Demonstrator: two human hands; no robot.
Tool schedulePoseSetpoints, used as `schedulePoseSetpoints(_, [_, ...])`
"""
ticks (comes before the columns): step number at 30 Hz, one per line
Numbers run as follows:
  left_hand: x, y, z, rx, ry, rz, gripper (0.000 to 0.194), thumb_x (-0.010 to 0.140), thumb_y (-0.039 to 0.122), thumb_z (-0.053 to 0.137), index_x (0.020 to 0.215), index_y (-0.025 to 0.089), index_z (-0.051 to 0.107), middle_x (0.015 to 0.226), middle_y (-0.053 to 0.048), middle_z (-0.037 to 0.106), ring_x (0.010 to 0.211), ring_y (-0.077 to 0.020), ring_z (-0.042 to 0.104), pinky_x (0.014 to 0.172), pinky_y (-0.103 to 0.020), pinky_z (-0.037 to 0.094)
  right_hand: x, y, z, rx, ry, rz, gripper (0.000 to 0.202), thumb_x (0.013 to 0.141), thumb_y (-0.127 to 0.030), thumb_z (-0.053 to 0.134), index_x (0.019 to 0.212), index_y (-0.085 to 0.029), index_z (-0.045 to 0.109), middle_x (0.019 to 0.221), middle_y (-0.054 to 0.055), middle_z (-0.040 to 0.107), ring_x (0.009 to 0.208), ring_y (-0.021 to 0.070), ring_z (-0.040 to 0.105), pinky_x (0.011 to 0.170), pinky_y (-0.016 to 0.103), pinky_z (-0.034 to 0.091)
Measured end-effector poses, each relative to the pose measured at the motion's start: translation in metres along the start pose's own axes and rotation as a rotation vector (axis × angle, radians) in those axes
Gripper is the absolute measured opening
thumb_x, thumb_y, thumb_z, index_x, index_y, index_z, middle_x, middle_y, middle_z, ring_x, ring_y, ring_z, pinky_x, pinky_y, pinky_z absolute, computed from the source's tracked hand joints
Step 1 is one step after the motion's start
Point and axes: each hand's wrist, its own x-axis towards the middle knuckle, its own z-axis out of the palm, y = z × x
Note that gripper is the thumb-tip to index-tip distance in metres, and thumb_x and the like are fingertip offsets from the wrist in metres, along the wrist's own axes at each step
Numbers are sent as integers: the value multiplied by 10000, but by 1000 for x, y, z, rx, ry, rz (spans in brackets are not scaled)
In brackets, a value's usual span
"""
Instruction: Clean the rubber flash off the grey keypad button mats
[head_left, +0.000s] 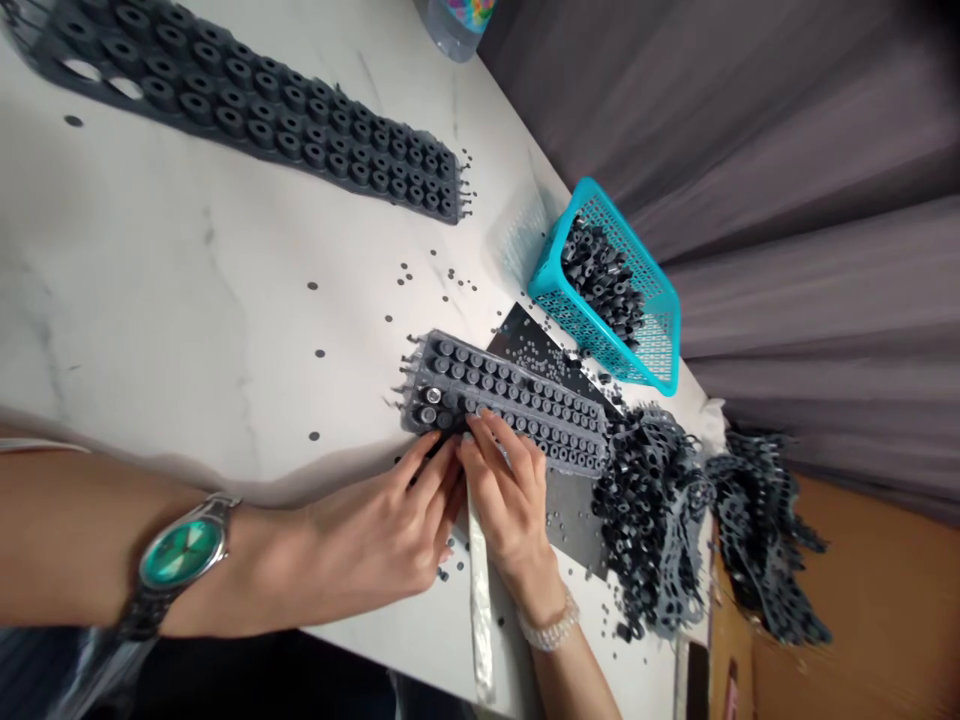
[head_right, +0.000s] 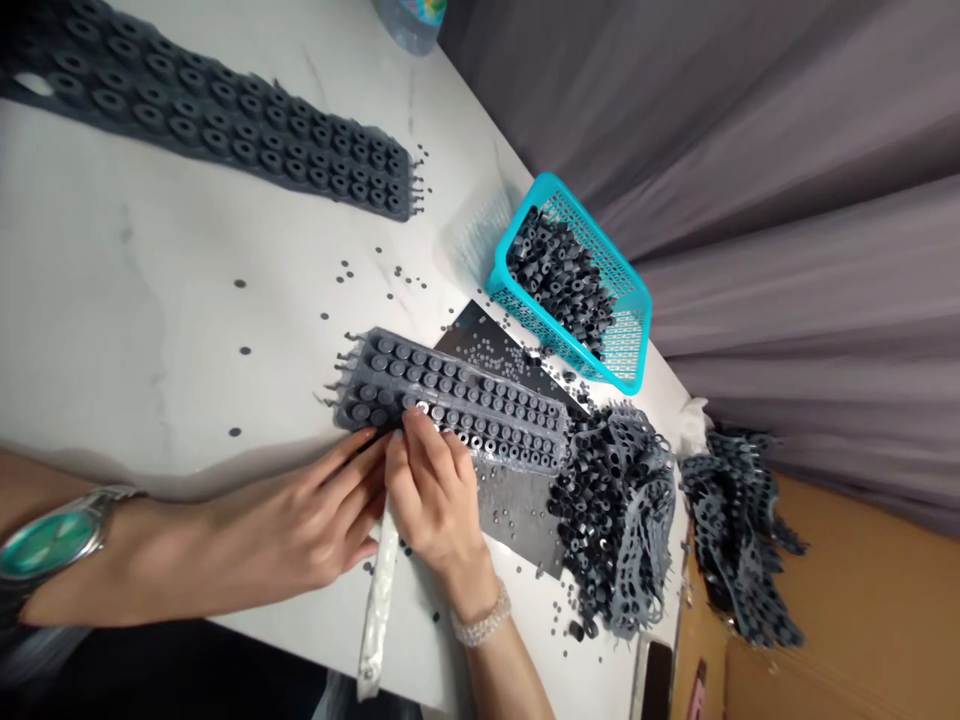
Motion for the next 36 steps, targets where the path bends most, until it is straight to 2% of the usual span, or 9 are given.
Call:
schedulePoseSetpoints(3, [0,1,1,-10,10,-16,555,915,445,556,1261,15,619,1247,-252,651,1201,-352,596,1059,-543,400,-5,9,1,-6,242,248,264,941,-89,519,1145,-229,611,1286,96,637,1082,201,684,811,333,596])
schedulePoseSetpoints(5, [-1,1,2,-4,17,-30,587,939,459,513,1304,5,585,1287,-266,621,1214,-354,585,1052,-544,394,-8,18,-1,-45,337,357,257,910,-59,555,1104,-215,621,1308,105,613,1071,225,690,790,352,610])
schedulePoseSetpoints(7, [-1,1,1,16,18,-40,580,953,448,489,1321,7,573,1298,-263,616,1222,-359,579,1046,-545,394,-8,22,-4,-56,336,414,192,891,-66,592,1025,-195,641,1280,112,631,1135,277,664,836,409,605])
schedulePoseSetpoints(9, [0,0,-1,30,6,-23,550,961,434,476,1311,24,588,1278,-244,635,1218,-363,581,1039,-552,402,-5,20,-5,4,270,427,162,885,-75,607,985,-196,648,1246,107,659,1217,311,613,891,467,586])
schedulePoseSetpoints(12, [-1,-1,-4,27,-5,4,472,967,397,467,1243,57,645,1222,-213,675,1182,-363,605,1025,-574,415,1,6,-3,149,142,315,203,885,-59,601,1014,-212,640,1202,94,697,1269,299,574,930,492,553])
schedulePoseSetpoints(16, [-1,-1,-5,7,-11,6,369,934,360,525,1126,98,700,1152,-185,708,1113,-361,636,1012,-589,419,9,-6,2,197,67,130,229,884,-61,599,1045,-221,630,1154,80,731,1242,264,597,933,454,506])
schedulePoseSetpoints(23, [-2,-1,-3,3,19,-7,382,910,382,556,1079,74,707,1082,-202,720,1042,-358,655,1021,-599,402,7,-4,4,199,-20,92,272,885,-50,570,1091,-224,608,1200,86,715,1271,269,574,934,450,476])
schedulePoseSetpoints(31, [-1,-1,-2,-18,18,-21,380,923,369,535,1065,63,711,1083,-205,719,1044,-364,658,1010,-587,424,7,-2,3,152,-67,32,213,928,-82,535,1090,-211,582,1223,92,704,1296,266,554,953,446,462])
schedulePoseSetpoints(36, [-1,-2,-8,-38,-1,-33,355,897,338,552,1073,78,717,1117,-196,718,1091,-351,647,1032,-564,423,16,-4,-5,63,-153,-91,219,983,-93,423,1137,-120,577,1192,165,706,1333,255,516,969,423,460])
